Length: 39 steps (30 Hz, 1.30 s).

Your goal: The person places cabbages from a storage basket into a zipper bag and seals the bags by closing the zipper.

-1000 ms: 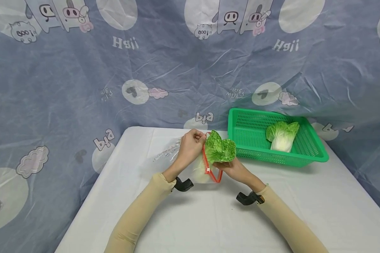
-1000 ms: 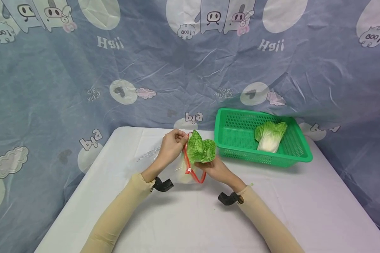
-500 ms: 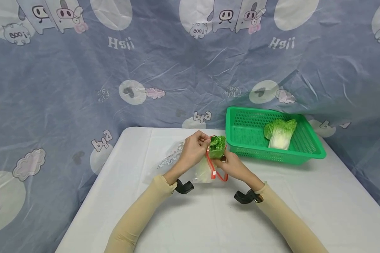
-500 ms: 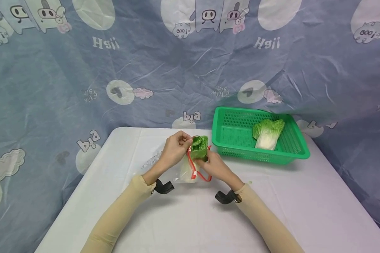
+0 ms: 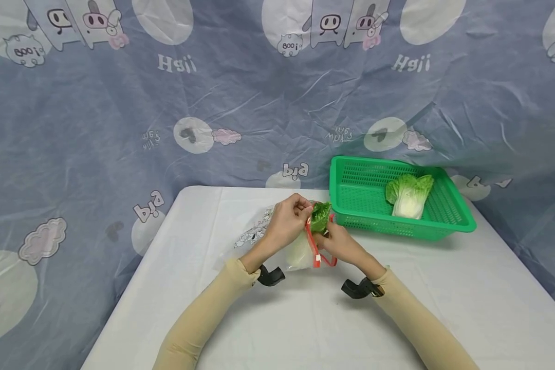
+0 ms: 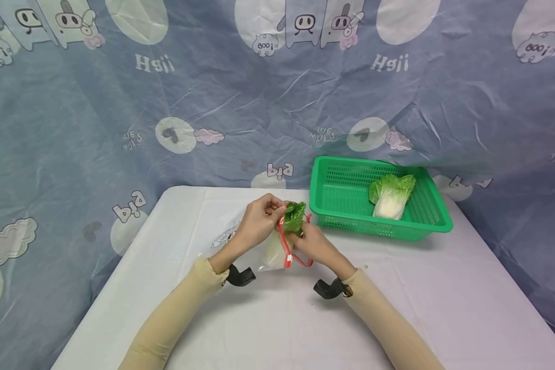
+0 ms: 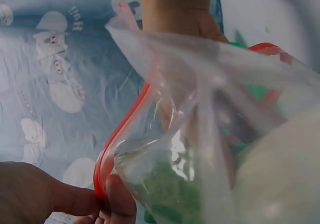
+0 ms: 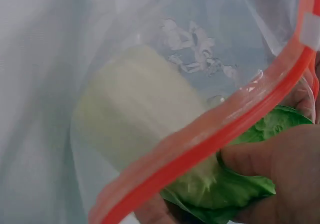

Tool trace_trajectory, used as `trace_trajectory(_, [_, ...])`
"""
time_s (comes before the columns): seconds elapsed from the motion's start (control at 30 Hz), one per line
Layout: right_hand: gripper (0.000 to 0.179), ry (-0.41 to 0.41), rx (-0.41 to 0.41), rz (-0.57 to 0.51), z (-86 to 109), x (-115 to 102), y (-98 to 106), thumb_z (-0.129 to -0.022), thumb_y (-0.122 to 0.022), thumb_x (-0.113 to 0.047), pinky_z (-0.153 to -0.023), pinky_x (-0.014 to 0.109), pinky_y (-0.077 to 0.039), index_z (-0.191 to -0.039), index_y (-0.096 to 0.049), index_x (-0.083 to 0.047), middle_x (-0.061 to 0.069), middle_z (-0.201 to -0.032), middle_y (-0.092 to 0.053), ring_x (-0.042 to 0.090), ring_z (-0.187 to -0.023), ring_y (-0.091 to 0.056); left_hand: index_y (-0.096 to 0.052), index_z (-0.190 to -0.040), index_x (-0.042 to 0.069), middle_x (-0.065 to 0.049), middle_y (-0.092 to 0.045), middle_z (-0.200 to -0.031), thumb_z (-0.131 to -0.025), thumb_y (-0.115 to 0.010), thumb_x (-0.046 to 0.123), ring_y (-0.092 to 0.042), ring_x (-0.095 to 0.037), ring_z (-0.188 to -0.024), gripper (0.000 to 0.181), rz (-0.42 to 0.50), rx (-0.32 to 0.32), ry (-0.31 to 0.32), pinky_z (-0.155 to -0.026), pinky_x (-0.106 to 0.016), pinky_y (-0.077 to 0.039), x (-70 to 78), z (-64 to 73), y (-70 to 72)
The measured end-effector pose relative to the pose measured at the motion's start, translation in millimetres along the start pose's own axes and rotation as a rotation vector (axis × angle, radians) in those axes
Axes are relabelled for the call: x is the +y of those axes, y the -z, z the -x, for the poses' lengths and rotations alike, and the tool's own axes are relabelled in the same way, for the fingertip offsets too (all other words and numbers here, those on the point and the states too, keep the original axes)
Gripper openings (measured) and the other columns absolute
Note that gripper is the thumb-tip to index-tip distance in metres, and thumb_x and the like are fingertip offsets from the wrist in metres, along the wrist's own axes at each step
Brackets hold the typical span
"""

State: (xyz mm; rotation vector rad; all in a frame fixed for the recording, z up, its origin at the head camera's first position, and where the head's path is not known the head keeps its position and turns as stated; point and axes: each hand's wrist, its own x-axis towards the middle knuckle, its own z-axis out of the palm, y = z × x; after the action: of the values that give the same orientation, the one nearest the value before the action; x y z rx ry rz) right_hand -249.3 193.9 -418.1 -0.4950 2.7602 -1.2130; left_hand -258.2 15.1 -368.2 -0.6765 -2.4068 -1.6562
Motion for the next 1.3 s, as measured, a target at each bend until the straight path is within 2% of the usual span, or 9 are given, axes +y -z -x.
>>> trace_trajectory(0.2, [0.041,-0.175,-0.051,-0.165,-1.9,2.6,-0.6,-0.101,-0.043,-0.029,-0.073,0.047,-0.059,-0.122,-0.056,0.005,0.016,-0.09,-0.071,0.02,-0.072,-0.071,-0.062,-0.096,0.005,-0.008,-0.064,-0.078,-0.096,-0.058,0.011,-0.057,-0.009,-0.058,0.007,-0.014,-0.136,-0.078,-0.052,-0.023,-0.05,4.9,7.7,-4.0])
trace_trajectory(0.3, [0.041,-0.223,-0.025,-0.199,-3.1,2.6,-1.6,-0.1,-0.043,-0.03,-0.067,0.043,-0.059,-0.108,-0.06,0.006,0.014,-0.08,-0.07,0.018,-0.065,-0.069,-0.063,-0.098,0.005,-0.007,-0.064,-0.08,-0.097,-0.058,0.012,-0.058,-0.009,-0.059,0.008,-0.02,-0.141,-0.097,-0.053,-0.023,-0.051,8.1,9.9,-3.1])
trace_trajectory(0.37, [0.04,-0.248,-0.012,-0.159,-2.9,1.7,-1.4,-0.098,-0.046,-0.032,-0.062,0.039,-0.058,-0.096,-0.064,0.003,0.01,-0.071,-0.068,0.016,-0.06,-0.066,-0.063,-0.098,0.006,-0.006,-0.064,-0.079,-0.096,-0.059,0.013,-0.058,-0.009,-0.059,0.009,-0.032,-0.116,-0.102,-0.053,-0.024,-0.05,9.8,9.6,-1.6])
trace_trajectory(0.57, [0.037,-0.224,0.003,-0.008,2.6,-7.3,3.6,-0.093,-0.057,-0.036,-0.052,0.03,-0.051,-0.074,-0.063,-0.005,0.002,-0.062,-0.065,0.011,-0.055,-0.062,-0.064,-0.097,0.008,-0.001,-0.063,-0.076,-0.097,-0.058,0.014,-0.057,-0.008,-0.059,0.009,-0.064,-0.071,-0.079,-0.052,-0.022,-0.046,7.7,4.5,2.3])
trace_trajectory(0.77, [0.038,-0.166,0.045,-0.095,9.8,-16.4,15.7,-0.094,-0.063,-0.03,-0.061,0.039,-0.059,-0.109,-0.067,0.005,0.02,-0.089,-0.073,0.021,-0.067,-0.073,-0.064,-0.095,0.008,-0.004,-0.064,-0.075,-0.096,-0.058,0.014,-0.057,-0.009,-0.057,0.008,-0.075,-0.069,-0.066,-0.049,-0.022,-0.045,4.3,1.5,2.8])
trace_trajectory(0.83, [0.038,-0.159,0.052,-0.113,10.5,-16.7,18.9,-0.093,-0.064,-0.026,-0.065,0.041,-0.06,-0.114,-0.066,0.005,0.023,-0.094,-0.072,0.023,-0.069,-0.073,-0.064,-0.094,0.008,-0.003,-0.064,-0.074,-0.096,-0.059,0.014,-0.058,-0.008,-0.057,0.007,-0.084,-0.071,-0.058,-0.05,-0.021,-0.045,3.5,0.7,2.4])
trace_trajectory(1.0, [0.028,-0.153,0.12,-0.108,10.6,-13.7,25.4,-0.092,-0.066,-0.022,-0.058,0.035,-0.059,-0.098,-0.069,0.005,0.021,-0.082,-0.071,0.024,-0.064,-0.072,-0.064,-0.093,0.008,-0.001,-0.064,-0.072,-0.095,-0.061,0.014,-0.058,-0.008,-0.058,0.007,-0.095,-0.07,-0.052,-0.051,-0.02,-0.045,2.1,0.3,2.6])
trace_trajectory(1.13, [0.031,-0.159,0.204,-0.074,10.7,-10.5,31.6,-0.091,-0.067,-0.026,-0.052,0.035,-0.058,-0.085,-0.064,0.004,0.016,-0.068,-0.068,0.023,-0.054,-0.068,-0.064,-0.094,0.007,-0.002,-0.064,-0.071,-0.095,-0.061,0.014,-0.059,-0.008,-0.058,0.008,-0.084,-0.07,-0.051,-0.051,-0.021,-0.046,1.7,0.9,3.9])
trace_trajectory(1.3, [0.03,-0.153,0.343,0.066,9.4,-3.0,35.2,-0.09,-0.068,-0.027,-0.045,0.034,-0.05,-0.091,-0.053,-0.002,0.009,-0.065,-0.062,0.017,-0.044,-0.059,-0.065,-0.093,0.008,-0.001,-0.064,-0.072,-0.095,-0.061,0.016,-0.059,-0.008,-0.06,0.009,-0.108,-0.075,-0.039,-0.055,-0.021,-0.046,2.0,1.2,4.5])
